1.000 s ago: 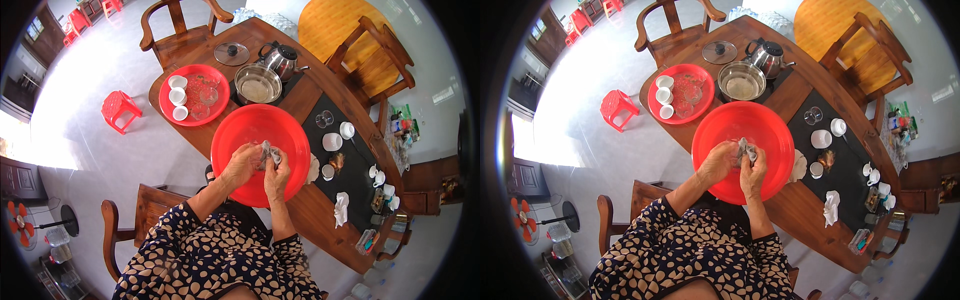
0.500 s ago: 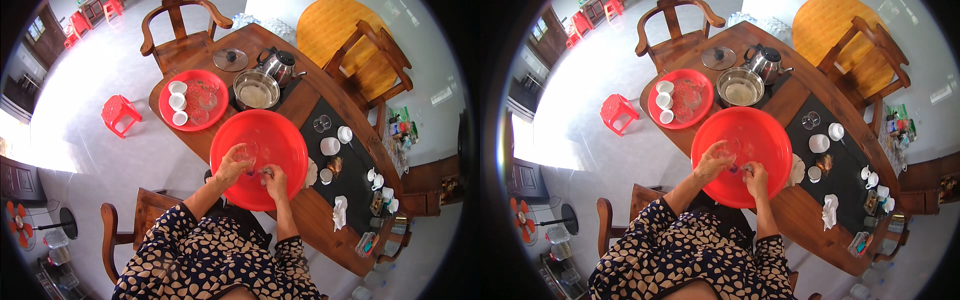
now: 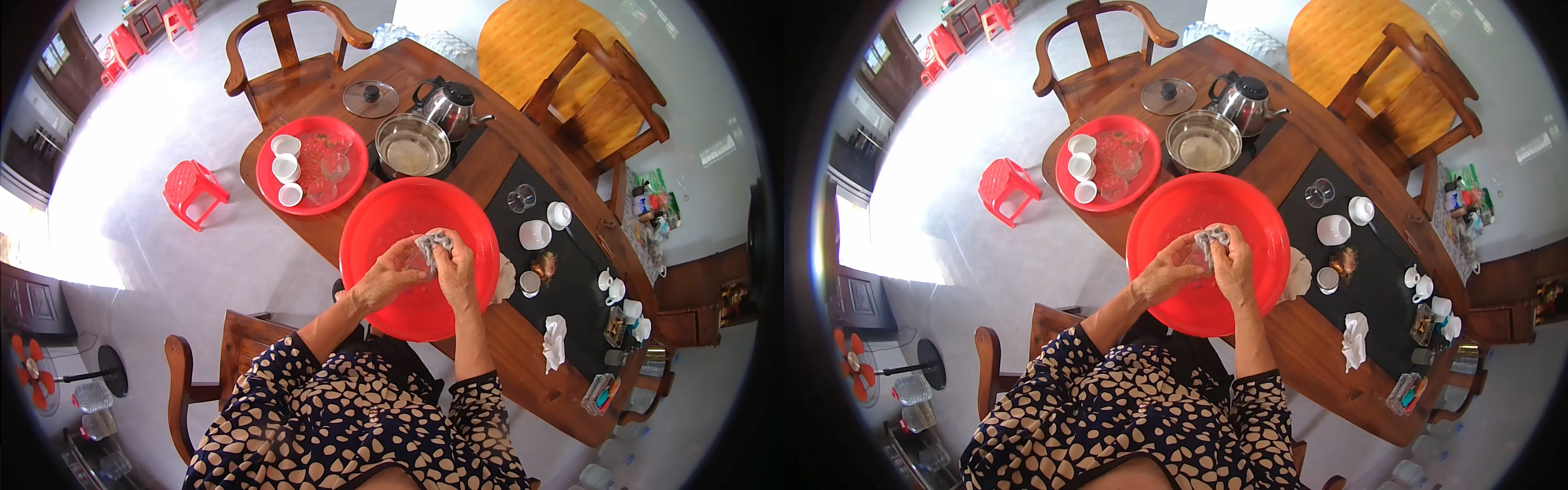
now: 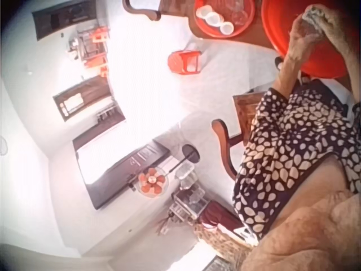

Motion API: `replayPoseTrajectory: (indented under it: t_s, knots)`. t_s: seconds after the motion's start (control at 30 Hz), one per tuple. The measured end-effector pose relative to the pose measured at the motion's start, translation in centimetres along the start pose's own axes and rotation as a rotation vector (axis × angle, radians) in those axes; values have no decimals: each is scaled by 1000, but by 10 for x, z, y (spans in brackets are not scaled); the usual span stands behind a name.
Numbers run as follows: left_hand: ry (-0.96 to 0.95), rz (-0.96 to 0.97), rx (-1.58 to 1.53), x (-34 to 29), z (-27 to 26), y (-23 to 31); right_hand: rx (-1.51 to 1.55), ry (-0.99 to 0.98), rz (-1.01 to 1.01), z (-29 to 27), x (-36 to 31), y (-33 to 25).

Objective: The person washes small white ceramic cups and clear glass tumblers using a cloth and water in a red plastic basin. They scrub the items individually and place the cleaned cups onto a red tray on the table.

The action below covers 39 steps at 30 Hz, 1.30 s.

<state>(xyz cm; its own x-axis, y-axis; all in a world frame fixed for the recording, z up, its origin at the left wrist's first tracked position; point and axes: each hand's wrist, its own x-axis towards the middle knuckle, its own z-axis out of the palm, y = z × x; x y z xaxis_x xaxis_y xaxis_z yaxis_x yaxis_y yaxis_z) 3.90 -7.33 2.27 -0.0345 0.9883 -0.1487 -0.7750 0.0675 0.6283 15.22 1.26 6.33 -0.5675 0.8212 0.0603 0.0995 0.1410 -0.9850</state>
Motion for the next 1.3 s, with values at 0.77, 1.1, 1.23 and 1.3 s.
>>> replayPoseTrajectory:
  t_s: [0.77,1.1,1.23,1.3]
  knots:
    - [52,-128,-431,10,10,-10,-423,245,-380,26,-57,21]
    - [15,-88,-352,5,3,-10,-339,227,-365,18,-27,-11]
    - [46,-74,-521,7,0,-8,-408,142,-387,27,-47,0]
    - [138,-91,-471,8,2,-8,-419,160,-383,35,-54,9]
